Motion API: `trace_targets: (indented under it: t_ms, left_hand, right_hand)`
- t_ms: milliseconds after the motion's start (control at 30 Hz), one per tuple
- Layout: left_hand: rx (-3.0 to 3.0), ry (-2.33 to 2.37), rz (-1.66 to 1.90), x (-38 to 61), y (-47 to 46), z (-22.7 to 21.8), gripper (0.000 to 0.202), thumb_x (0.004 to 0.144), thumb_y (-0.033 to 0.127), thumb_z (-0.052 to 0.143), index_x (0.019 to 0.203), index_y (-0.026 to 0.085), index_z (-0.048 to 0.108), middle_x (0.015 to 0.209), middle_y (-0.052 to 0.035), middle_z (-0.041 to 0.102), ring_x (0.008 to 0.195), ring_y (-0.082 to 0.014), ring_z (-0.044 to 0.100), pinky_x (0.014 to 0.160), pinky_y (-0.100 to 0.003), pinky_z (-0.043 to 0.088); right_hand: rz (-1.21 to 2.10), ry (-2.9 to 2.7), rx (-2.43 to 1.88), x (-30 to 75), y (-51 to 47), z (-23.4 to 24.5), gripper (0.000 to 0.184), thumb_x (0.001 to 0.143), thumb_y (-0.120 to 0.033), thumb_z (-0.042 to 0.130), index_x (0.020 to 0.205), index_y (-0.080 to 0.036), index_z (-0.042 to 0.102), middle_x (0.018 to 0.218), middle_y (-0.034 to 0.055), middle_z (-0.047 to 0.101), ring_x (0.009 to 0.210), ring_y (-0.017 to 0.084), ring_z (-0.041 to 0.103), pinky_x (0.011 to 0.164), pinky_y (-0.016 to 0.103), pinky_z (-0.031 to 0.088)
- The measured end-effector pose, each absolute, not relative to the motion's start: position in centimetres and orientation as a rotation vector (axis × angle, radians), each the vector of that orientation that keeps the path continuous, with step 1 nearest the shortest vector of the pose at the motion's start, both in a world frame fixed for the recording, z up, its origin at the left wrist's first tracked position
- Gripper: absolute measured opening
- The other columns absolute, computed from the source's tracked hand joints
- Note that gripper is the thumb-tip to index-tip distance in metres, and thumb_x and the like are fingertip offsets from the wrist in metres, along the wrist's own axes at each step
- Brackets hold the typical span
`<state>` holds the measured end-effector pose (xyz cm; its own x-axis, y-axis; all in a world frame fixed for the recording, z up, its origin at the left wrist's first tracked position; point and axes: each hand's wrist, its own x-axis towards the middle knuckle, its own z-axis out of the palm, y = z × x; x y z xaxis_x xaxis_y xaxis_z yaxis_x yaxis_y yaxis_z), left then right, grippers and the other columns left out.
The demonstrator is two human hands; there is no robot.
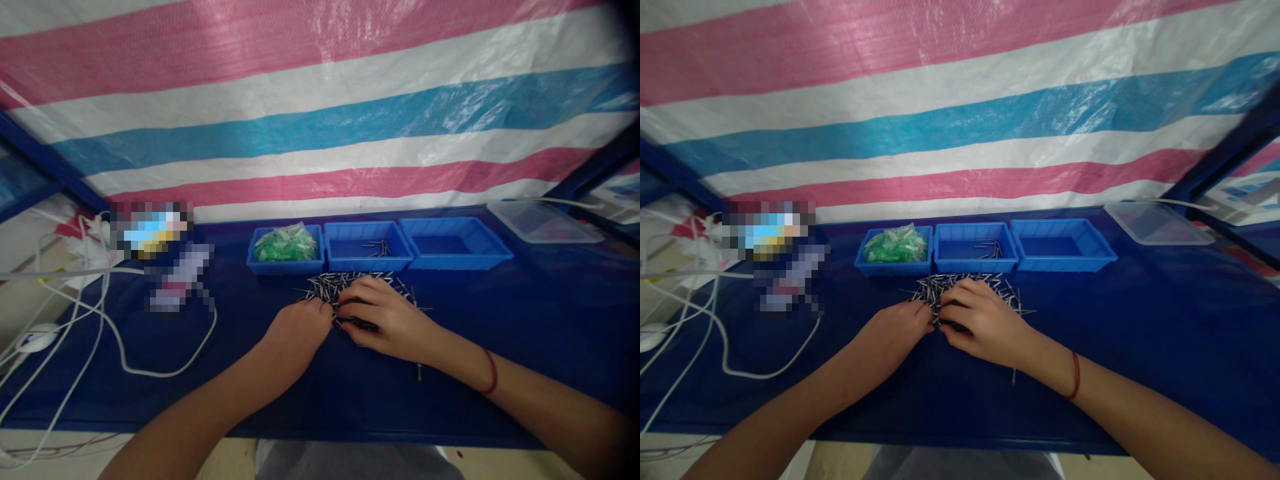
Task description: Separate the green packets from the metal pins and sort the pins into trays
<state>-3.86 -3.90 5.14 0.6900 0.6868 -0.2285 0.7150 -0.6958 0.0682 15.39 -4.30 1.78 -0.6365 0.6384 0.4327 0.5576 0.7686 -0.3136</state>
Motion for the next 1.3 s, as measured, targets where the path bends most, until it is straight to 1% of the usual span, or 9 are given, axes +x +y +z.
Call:
trace_targets:
  t_ms: [100, 167, 300, 400, 500, 667, 1033, 1200, 1300]
  left_hand:
    - [2.726, 1.17, -0.248, -3.9, -3.7, 5.1, 0.014, 0.094, 0.019, 0.046, 0.092, 0.013, 0.058, 0.091, -0.0095, 0.065, 0.086, -0.0241, 0.065, 0.074, -0.035, 0.053]
    - [2.71, 1.186, -0.249, -3.9, -3.7, 5.1, 0.014, 0.093, 0.024, 0.05, 0.092, 0.013, 0.058, 0.091, -0.0084, 0.065, 0.086, -0.0232, 0.065, 0.075, -0.034, 0.053]
    - [2.72, 1.189, -0.281, -4.3, -4.0, 5.6, 0.015, 0.092, 0.026, 0.052, 0.093, 0.013, 0.059, 0.093, -0.0084, 0.064, 0.086, -0.0233, 0.064, 0.075, -0.034, 0.053]
    - [2.735, 1.133, -0.252, -4.9, -4.1, 5.9, 0.016, 0.094, 0.023, 0.046, 0.097, 0.013, 0.059, 0.098, -0.009, 0.064, 0.087, -0.0224, 0.064, 0.076, -0.034, 0.052]
    - [2.713, 1.076, -0.239, -5.4, -4.1, 6.1, 0.018, 0.095, 0.014, 0.041, 0.101, 0.013, 0.058, 0.101, -0.0089, 0.063, 0.089, -0.0201, 0.063, 0.08, -0.033, 0.051]
    - [2.692, 1.066, -0.206, -5.7, -4.0, 6.0, 0.022, 0.094, 0.01, 0.036, 0.098, 0.014, 0.058, 0.101, -0.0086, 0.063, 0.087, -0.02, 0.063, 0.079, -0.034, 0.052]
    - [2.778, 1.046, -0.247, -5.5, -3.8, 5.3, 0.018, 0.09, 0.007, 0.041, 0.094, 0.012, 0.058, 0.096, -0.0095, 0.064, 0.085, -0.0227, 0.063, 0.078, -0.036, 0.053]
    - [2.742, 1.048, -0.292, -5.4, -3.8, 6.1, 0.019, 0.089, 0.005, 0.04, 0.093, 0.012, 0.057, 0.097, -0.011, 0.063, 0.087, -0.0238, 0.063, 0.078, -0.037, 0.051]
    - [2.664, 1.094, -0.307, -5.3, -3.8, 7.1, 0.015, 0.089, 0.006, 0.04, 0.092, 0.013, 0.054, 0.095, -0.0105, 0.063, 0.084, -0.0237, 0.063, 0.076, -0.036, 0.05]
  right_hand:
    - [0.219, -2.487, -0.897, 14.9, -4.5, 1.4, 0.013, 0.088, -0.026, 0.057, 0.095, -0.021, 0.067, 0.1, 0.0062, 0.066, 0.096, 0.019, 0.054, 0.081, 0.036, 0.041]
    - [0.223, -2.502, -0.904, 14.8, -4.6, 1.3, 0.015, 0.09, -0.027, 0.055, 0.096, -0.021, 0.067, 0.1, 0.0056, 0.067, 0.096, 0.019, 0.054, 0.081, 0.036, 0.04]
    - [0.227, -2.521, -0.906, 14.7, -4.7, 1.3, 0.017, 0.092, -0.027, 0.052, 0.101, -0.022, 0.066, 0.102, 0.0052, 0.068, 0.094, 0.019, 0.053, 0.081, 0.037, 0.039]
    - [0.193, -2.527, -0.9, 14.7, -4.8, 1.3, 0.018, 0.091, -0.025, 0.053, 0.103, -0.022, 0.066, 0.102, 0.0063, 0.067, 0.093, 0.02, 0.053, 0.08, 0.037, 0.039]
    - [0.168, -2.534, -0.903, 14.7, -4.8, 1.4, 0.019, 0.092, -0.025, 0.052, 0.103, -0.022, 0.067, 0.103, 0.007, 0.067, 0.094, 0.02, 0.052, 0.08, 0.037, 0.039]
    - [0.181, -2.544, -0.901, 14.7, -4.8, 1.4, 0.019, 0.092, -0.026, 0.051, 0.102, -0.021, 0.067, 0.102, 0.007, 0.066, 0.094, 0.021, 0.051, 0.08, 0.037, 0.039]
    - [0.219, -2.514, -0.944, 14.5, -4.8, 1.3, 0.018, 0.091, -0.025, 0.053, 0.102, -0.022, 0.066, 0.103, 0.0068, 0.065, 0.095, 0.021, 0.051, 0.08, 0.037, 0.038]
    - [0.227, -2.505, -0.957, 14.5, -4.8, 1.3, 0.018, 0.091, -0.024, 0.053, 0.101, -0.021, 0.066, 0.103, 0.0066, 0.065, 0.095, 0.021, 0.051, 0.08, 0.038, 0.038]
    - [0.226, -2.503, -0.958, 14.5, -4.8, 1.2, 0.017, 0.091, -0.025, 0.053, 0.101, -0.021, 0.066, 0.104, 0.0064, 0.065, 0.095, 0.022, 0.051, 0.08, 0.038, 0.038]
